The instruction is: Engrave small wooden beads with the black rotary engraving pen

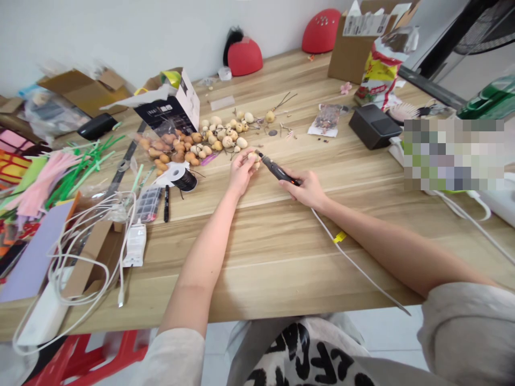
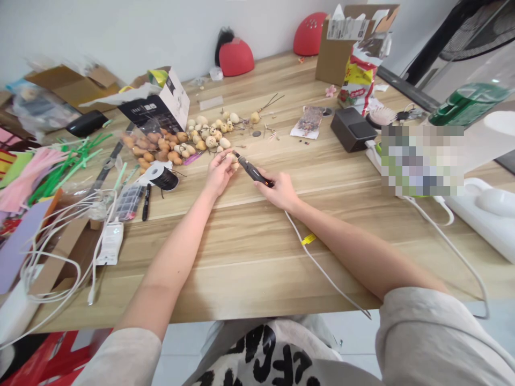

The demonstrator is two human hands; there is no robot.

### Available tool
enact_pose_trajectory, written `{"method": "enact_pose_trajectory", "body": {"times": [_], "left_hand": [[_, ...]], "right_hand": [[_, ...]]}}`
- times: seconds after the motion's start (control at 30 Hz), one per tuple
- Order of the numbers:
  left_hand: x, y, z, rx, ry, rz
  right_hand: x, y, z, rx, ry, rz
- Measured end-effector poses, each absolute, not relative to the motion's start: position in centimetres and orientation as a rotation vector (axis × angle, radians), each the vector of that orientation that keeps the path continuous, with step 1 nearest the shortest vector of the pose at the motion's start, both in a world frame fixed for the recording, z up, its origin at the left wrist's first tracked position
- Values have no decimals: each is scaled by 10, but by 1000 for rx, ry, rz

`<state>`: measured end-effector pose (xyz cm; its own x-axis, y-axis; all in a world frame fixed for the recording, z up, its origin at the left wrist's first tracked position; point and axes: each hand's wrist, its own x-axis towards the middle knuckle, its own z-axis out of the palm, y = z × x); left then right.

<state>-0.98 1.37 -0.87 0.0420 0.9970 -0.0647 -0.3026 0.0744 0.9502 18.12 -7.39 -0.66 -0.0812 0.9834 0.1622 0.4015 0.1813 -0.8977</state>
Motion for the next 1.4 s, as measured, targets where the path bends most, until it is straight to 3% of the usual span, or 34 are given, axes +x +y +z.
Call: {"method": "enact_pose_trajectory", "body": {"times": [1.4], "left_hand": [[-12,18,-15,933,904,1303]], "right_hand": [[180,-74,-7,-1341,-1660,804]]}}
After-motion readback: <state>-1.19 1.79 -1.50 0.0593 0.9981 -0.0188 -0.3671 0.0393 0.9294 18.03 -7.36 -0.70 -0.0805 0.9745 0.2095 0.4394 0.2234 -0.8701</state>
